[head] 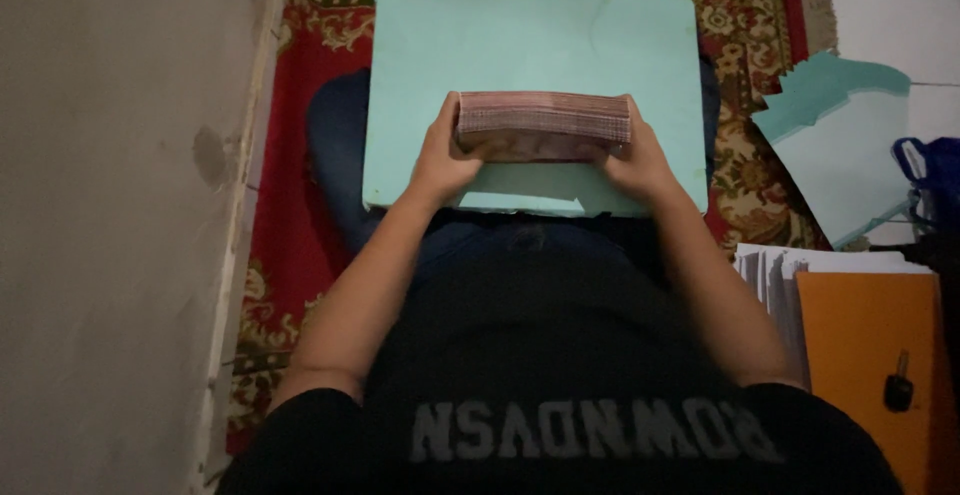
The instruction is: The person sits on the floor and folds small pink and yellow cards by hand, stacking them into a neat pile. They then pick up a stack of light blue paper, fold it in half, and continue folding the paper into smaller sections.
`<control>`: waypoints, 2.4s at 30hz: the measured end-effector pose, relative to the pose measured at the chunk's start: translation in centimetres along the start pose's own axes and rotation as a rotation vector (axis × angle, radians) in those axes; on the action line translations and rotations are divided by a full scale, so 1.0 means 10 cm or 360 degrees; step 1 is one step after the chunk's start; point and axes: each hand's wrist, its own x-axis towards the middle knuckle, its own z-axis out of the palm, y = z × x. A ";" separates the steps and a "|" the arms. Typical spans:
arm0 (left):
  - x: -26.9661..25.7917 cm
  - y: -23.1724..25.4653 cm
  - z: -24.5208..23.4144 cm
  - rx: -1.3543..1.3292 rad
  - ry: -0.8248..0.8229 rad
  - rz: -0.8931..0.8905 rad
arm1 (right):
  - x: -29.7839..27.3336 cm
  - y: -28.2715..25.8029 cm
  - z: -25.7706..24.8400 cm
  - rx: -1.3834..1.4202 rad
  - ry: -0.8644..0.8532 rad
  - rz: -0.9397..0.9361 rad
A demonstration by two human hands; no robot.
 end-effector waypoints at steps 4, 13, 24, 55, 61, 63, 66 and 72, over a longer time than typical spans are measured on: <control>0.30 0.09 -0.04 0.0071 -0.0107 -0.0038 | -0.01 0.00 -0.16 -0.0095 -0.0006 -0.0423; 1.86 0.55 0.56 0.0469 -0.0182 0.0279 | 0.13 0.47 -0.70 0.1388 0.0566 0.0246; 1.68 -0.39 0.87 0.1053 0.0033 0.0545 | 1.10 2.03 -2.02 0.2235 0.1434 0.0949; 1.62 -0.22 0.96 0.1481 -0.0114 0.0497 | 1.30 4.07 -2.11 0.1877 0.1857 0.1666; 1.62 -0.28 0.91 0.1452 -0.0132 0.0515 | -0.28 3.58 -1.40 0.3278 0.1802 0.0686; 1.63 -0.32 0.91 0.1418 -0.0075 0.0614 | -0.68 3.46 -1.30 0.3110 0.2251 0.0777; 1.63 -0.31 0.90 0.1436 -0.0081 0.0615 | -0.73 2.93 -1.39 0.2981 0.2696 0.0623; 1.62 -0.33 0.88 0.1420 -0.0075 0.0706 | -0.31 1.98 -1.67 0.3155 0.3107 0.0439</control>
